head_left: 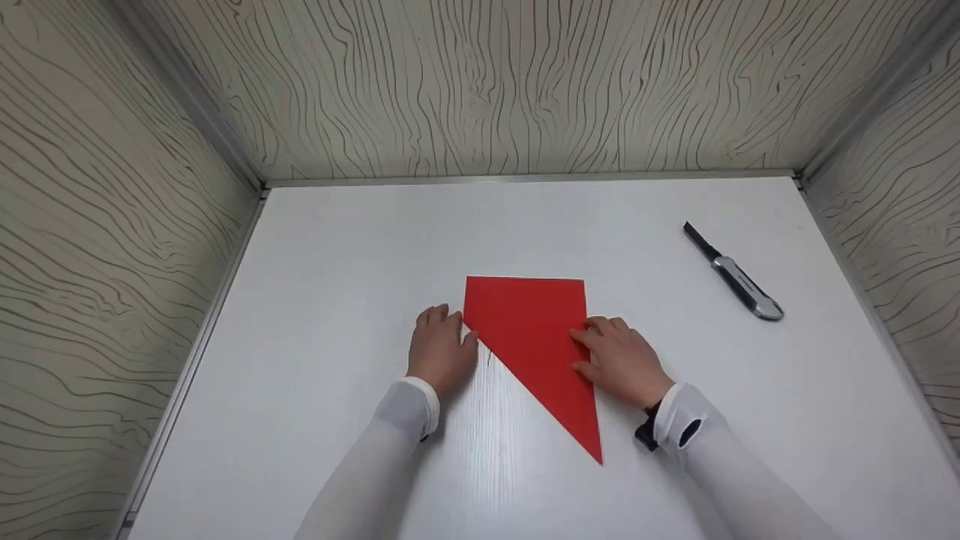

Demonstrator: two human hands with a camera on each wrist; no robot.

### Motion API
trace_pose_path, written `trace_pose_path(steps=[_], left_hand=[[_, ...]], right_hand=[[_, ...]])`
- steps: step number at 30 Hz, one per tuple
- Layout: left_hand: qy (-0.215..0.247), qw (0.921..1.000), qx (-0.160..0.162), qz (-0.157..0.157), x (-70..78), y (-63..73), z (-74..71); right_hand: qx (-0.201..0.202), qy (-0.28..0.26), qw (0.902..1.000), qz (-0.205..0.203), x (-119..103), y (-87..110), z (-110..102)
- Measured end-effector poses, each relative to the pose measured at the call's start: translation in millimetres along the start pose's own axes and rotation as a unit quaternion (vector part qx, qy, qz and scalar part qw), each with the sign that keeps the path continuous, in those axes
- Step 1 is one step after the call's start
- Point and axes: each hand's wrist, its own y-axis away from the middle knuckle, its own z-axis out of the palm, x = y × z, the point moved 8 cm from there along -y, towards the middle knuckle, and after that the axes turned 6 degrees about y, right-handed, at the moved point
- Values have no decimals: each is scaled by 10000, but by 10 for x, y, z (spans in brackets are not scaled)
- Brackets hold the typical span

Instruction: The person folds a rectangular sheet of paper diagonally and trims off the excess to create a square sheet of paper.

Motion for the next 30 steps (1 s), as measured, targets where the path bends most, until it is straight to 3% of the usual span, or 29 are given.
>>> trace_pose_path(steps=[4, 7, 10, 13, 15, 17, 19, 24, 30], left_hand=[[917, 9949, 19, -420, 0, -27, -13], [1615, 9841, 10, -738, -23, -58, -23], [2516, 9633, -142, -921, -28, -103, -6], [3372, 9348, -370, -1053, -17, -150, 39], [3747, 9187, -486, -1154, -11, -166, 71], [3934, 9090, -602, -1240, -5, -170, 105], [3991, 9060, -651, -1253, 10, -163, 111], [3981, 9073, -605, -1215, 31, -135, 84], [4349, 8905, -677, -1157, 21, -115, 100]], right_hand=[[-36, -76, 10000, 21, -9, -1, 20], [-42, -92, 9999, 33, -16, 3, 23], [-44, -85, 9999, 58, -16, 7, 27], [-29, -88, 9999, 83, -11, 4, 30], [-8, -103, 9999, 99, -8, -2, 30], [9, -150, 9998, 129, -2, -5, 31], [18, -205, 9997, 160, 4, -5, 36], [96, -338, 9991, 234, 32, 17, 39], [302, -404, 9986, 133, 59, 41, 10]])
